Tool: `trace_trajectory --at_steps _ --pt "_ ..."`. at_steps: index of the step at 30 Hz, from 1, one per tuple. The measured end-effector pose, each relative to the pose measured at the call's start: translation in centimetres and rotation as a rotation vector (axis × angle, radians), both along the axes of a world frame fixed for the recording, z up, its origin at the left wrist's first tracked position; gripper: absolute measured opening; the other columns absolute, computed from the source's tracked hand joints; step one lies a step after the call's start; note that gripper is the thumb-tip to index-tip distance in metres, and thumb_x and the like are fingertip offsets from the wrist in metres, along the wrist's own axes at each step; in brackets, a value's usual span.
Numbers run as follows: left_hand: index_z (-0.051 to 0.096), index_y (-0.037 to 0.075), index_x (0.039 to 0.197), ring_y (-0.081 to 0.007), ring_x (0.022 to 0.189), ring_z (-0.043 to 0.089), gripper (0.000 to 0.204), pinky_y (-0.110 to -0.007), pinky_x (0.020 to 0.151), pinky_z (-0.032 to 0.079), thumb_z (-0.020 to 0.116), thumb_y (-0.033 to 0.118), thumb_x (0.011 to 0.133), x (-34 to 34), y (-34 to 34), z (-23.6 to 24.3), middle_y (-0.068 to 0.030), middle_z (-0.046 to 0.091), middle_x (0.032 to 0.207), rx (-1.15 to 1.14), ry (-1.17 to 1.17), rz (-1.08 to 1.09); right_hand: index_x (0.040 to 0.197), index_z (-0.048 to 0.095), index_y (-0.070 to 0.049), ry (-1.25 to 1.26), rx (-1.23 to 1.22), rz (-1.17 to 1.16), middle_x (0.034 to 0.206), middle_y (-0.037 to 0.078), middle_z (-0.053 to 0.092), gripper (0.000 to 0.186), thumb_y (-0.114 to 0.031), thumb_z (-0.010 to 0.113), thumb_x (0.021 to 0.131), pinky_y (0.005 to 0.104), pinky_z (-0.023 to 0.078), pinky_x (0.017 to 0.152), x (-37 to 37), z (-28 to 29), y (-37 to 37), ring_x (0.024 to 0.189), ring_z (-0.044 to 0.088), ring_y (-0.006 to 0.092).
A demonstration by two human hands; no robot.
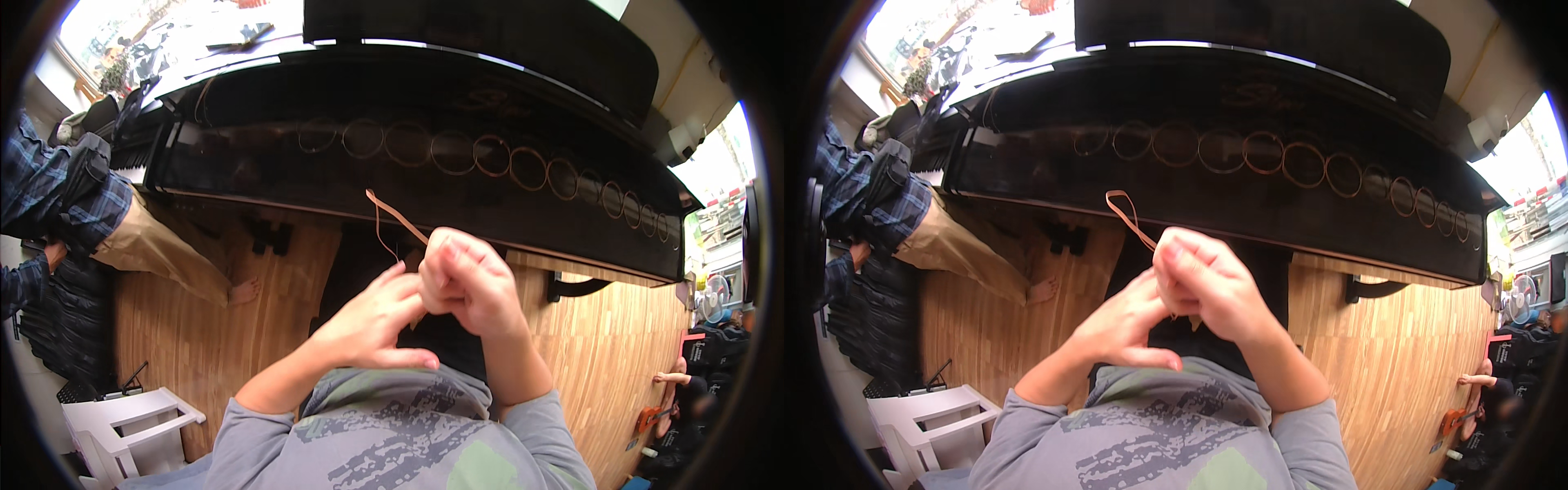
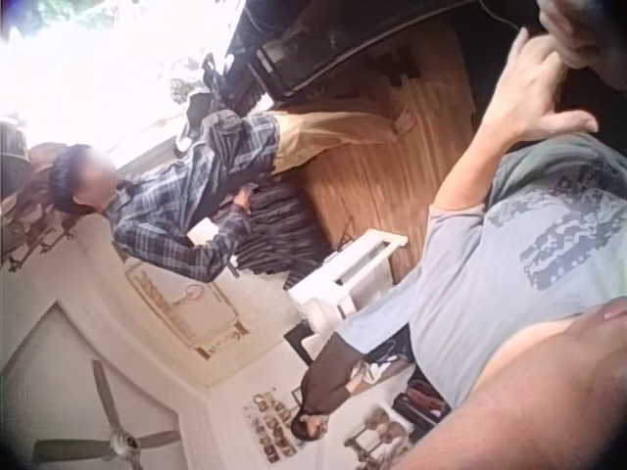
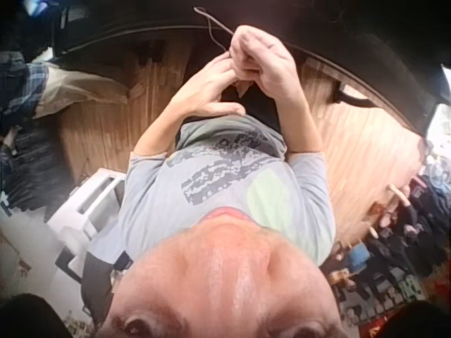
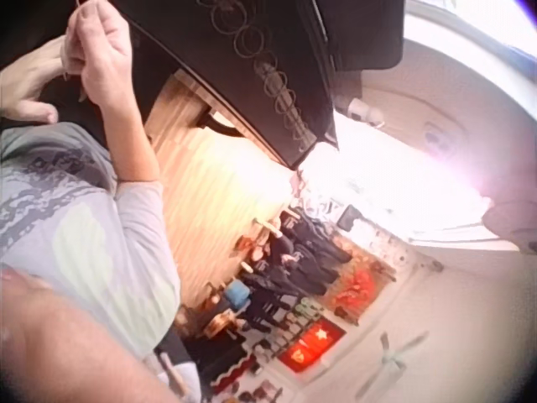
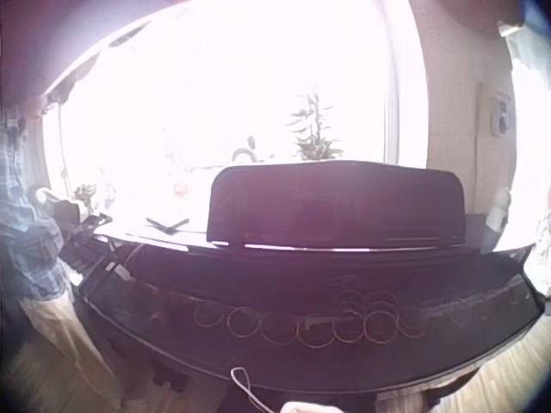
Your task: The person shapes a copper wire into a circular loop by hand. They repeatedly bend, twist, and adjust the wire ends to form a closed ring, then place it on a piano lid alongside other completed wire rings.
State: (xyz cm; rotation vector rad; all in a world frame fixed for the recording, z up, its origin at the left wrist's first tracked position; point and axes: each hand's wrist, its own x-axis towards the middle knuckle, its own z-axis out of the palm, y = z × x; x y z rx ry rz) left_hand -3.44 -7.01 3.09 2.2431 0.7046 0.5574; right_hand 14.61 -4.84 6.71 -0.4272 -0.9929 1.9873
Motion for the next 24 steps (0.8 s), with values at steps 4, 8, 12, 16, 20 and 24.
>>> trace_trajectory --at_steps 4,8,12,16,20,24 --pt "0.062 0.003 0.097 -0.0322 0.108 0.054 0.028 -0.045 0.101 0.039 0.065 0.028 0.086 1.3 -0.6 1.7 -0.0134 0.062 0.105 -0.09 -0.132 0.01 0.084 0.048 -0.006 -0.04 0.056 0.032 0.062 -0.005 0.04 0.026 -0.025 0.043 0.102 0.0188 0.026 0.047 -0.3 0.8 -0.9 0.053 0.031 0.0019" --pt "0.064 0.002 0.086 -0.029 0.089 0.059 0.011 -0.041 0.083 0.046 0.056 0.008 0.089 1.7 -1.3 2.1 -0.0114 0.063 0.088 -0.118 -0.294 0.014 0.111 0.054 0.004 -0.231 0.334 0.03 0.077 0.003 0.056 0.033 -0.027 0.05 0.098 0.0165 0.037 0.051 0.5 1.8 -1.7 0.055 0.045 0.0049" --pt "0.063 0.003 0.084 -0.0271 0.082 0.058 0.018 -0.039 0.077 0.047 0.05 0.011 0.093 1.0 -2.4 2.8 -0.0086 0.063 0.084 -0.211 -0.446 -0.096 0.125 0.051 0.001 -0.218 0.516 0.125 0.103 0.012 0.059 0.051 -0.033 0.06 0.088 0.0307 0.048 0.081 1.1 1.0 -1.8 0.095 0.059 0.0191" --pt "0.06 0.001 0.082 -0.0167 0.069 0.06 0.033 -0.033 0.066 0.049 0.038 0.017 0.101 0.0 -3.5 2.8 -0.0069 0.064 0.073 -0.367 -0.703 -0.038 0.133 0.045 0.001 -0.126 0.601 0.086 0.116 0.014 0.055 0.08 -0.06 0.058 0.083 0.0362 0.043 0.093 0.6 -0.2 -2.8 0.105 0.056 0.0243" --pt "0.054 0.002 0.086 -0.0108 0.046 0.052 0.04 -0.022 0.048 0.046 0.033 0.03 0.104 0.3 -4.2 2.2 -0.0071 0.059 0.064 -0.489 -1.011 0.177 0.142 0.031 0.003 -0.281 0.601 0.015 0.131 0.017 0.044 0.098 -0.049 0.077 0.073 0.0387 0.038 0.1 0.3 0.6 -5.1 0.119 0.048 0.0269" --pt "0.049 0.004 0.093 -0.0139 0.041 0.05 0.038 -0.023 0.038 0.042 0.033 0.037 0.103 0.2 -3.5 2.7 -0.0132 0.057 0.062 -0.479 -1.22 0.156 0.142 0.031 -0.001 -0.633 0.775 -0.026 0.122 0.015 0.053 0.084 -0.035 0.075 0.08 0.0383 0.043 0.094 0.5 1.0 -5.7 0.105 0.058 0.0255"
